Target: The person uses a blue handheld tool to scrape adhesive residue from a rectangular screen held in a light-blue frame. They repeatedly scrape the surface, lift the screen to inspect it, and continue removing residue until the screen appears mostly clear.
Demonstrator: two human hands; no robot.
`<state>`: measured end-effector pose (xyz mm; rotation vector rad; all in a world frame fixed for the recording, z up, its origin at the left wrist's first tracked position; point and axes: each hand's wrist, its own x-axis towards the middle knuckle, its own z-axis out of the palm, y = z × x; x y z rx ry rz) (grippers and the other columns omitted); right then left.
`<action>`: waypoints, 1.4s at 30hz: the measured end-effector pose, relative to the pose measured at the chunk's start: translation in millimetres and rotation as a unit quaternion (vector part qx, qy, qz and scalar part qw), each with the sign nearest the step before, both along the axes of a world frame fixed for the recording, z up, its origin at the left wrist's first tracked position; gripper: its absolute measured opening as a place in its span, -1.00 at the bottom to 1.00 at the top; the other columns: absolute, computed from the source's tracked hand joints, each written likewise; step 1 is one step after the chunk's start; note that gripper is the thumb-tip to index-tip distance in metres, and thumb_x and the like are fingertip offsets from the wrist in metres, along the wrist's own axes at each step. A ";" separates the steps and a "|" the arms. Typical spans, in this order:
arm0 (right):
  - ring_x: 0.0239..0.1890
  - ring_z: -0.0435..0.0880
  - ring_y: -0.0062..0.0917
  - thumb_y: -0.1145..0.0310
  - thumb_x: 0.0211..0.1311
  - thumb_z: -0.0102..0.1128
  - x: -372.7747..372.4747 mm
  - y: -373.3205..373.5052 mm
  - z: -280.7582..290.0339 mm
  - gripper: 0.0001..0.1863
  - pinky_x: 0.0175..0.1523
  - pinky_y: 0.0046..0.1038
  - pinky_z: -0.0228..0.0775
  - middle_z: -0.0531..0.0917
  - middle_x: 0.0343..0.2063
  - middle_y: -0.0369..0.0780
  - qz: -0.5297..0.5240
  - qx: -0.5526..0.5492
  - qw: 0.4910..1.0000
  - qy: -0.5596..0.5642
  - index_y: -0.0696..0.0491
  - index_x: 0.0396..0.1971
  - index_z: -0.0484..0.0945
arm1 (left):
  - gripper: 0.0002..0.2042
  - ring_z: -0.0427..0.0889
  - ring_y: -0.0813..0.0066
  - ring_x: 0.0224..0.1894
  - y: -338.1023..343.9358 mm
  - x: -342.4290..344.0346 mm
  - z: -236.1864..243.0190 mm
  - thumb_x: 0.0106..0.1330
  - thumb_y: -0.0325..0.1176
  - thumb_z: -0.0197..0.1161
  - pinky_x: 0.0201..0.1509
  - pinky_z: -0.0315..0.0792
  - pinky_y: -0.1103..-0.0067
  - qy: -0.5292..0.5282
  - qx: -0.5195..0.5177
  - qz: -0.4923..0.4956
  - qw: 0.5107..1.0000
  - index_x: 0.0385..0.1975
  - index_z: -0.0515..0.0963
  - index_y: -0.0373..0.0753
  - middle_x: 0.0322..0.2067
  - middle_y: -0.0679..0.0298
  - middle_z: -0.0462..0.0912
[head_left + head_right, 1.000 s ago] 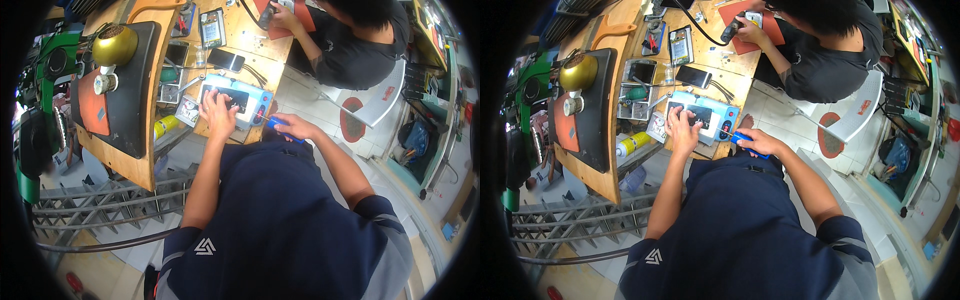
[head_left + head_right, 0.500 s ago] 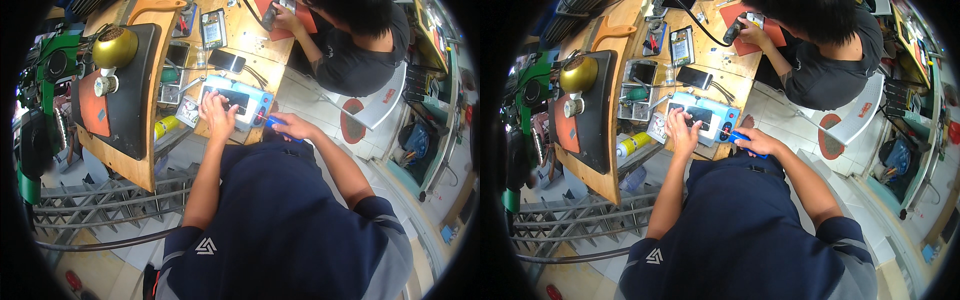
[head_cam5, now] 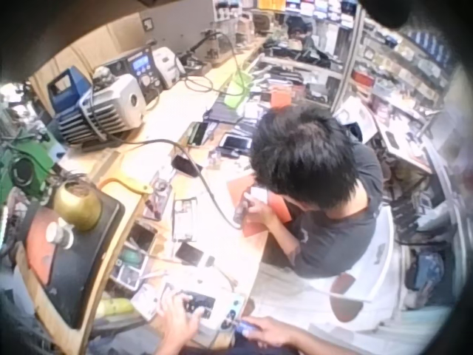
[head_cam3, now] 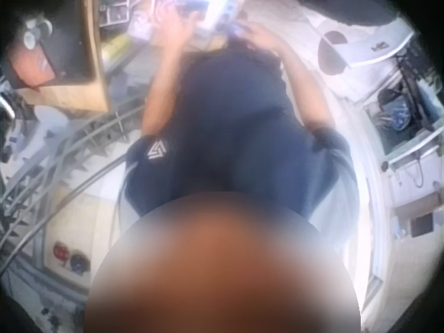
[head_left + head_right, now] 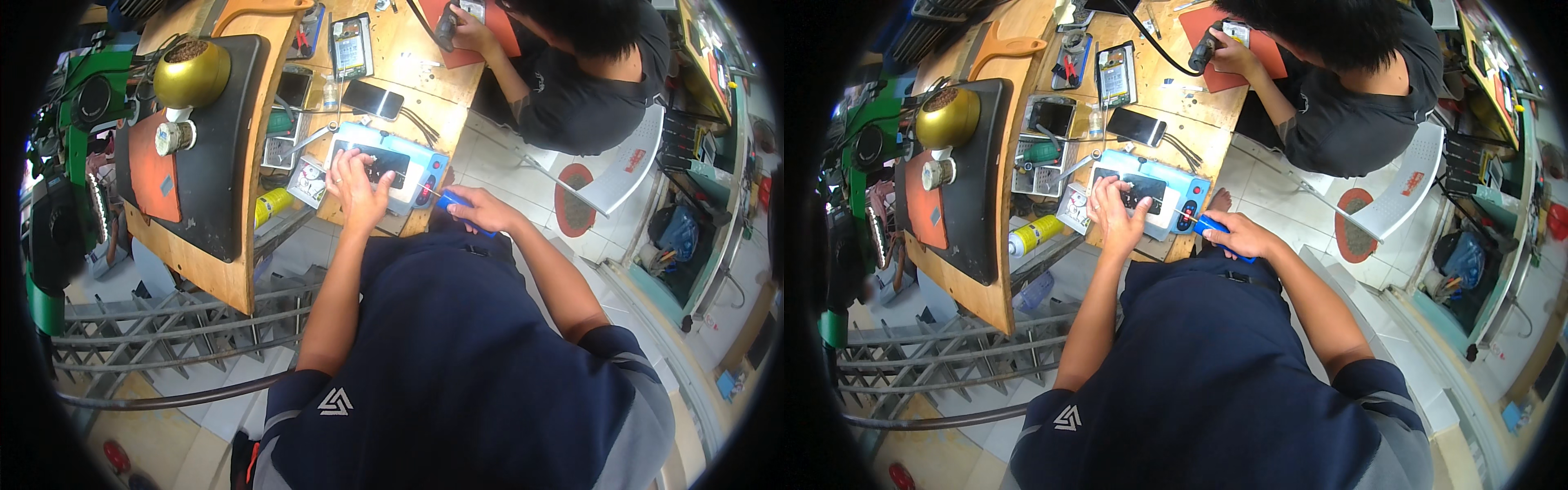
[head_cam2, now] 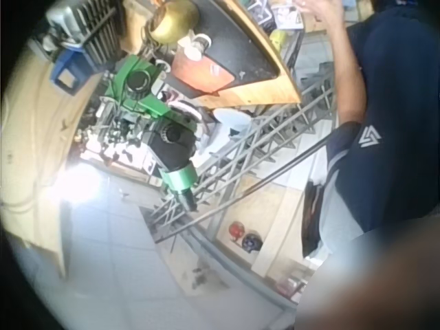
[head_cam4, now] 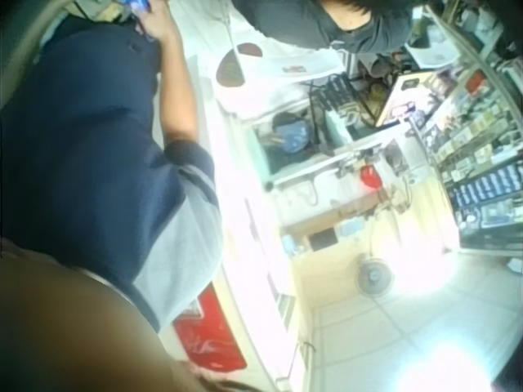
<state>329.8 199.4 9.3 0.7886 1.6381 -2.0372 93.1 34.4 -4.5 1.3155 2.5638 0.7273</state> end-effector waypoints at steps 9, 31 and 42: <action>-0.53 0.61 -0.57 0.15 0.57 0.14 0.1 1.7 -3.6 -0.42 -0.36 -0.46 0.54 0.62 -0.38 -0.24 -0.023 0.023 0.999 0.011 0.02 0.47 0.35 | -0.84 0.41 0.06 0.36 2.1 -11.3 -2.9 0.39 -0.30 0.34 0.48 0.00 0.01 0.027 0.032 0.019 0.999 -0.14 0.54 -0.14 0.09 0.19 0.57; -0.49 0.57 -0.63 0.26 0.60 0.07 12.2 6.7 3.3 -0.49 -0.31 -0.51 0.53 0.61 -0.32 -0.25 -0.002 -0.018 0.999 -0.027 0.04 0.45 0.36 | -0.59 0.22 -0.11 0.36 12.6 19.4 5.4 0.26 -0.12 0.45 0.49 -0.11 -0.15 0.004 -0.036 0.009 0.999 0.06 0.57 -0.06 0.23 -0.03 0.35; -0.52 0.59 -0.60 0.24 0.61 0.06 2.0 9.2 34.5 -0.53 -0.33 -0.47 0.53 0.62 -0.39 -0.25 0.043 0.030 0.997 -0.054 0.05 0.39 0.39 | -0.62 0.20 -0.07 0.41 9.9 16.5 7.8 0.20 -0.18 0.41 0.53 -0.16 -0.18 0.000 -0.044 0.005 0.999 0.02 0.57 -0.02 0.23 0.01 0.35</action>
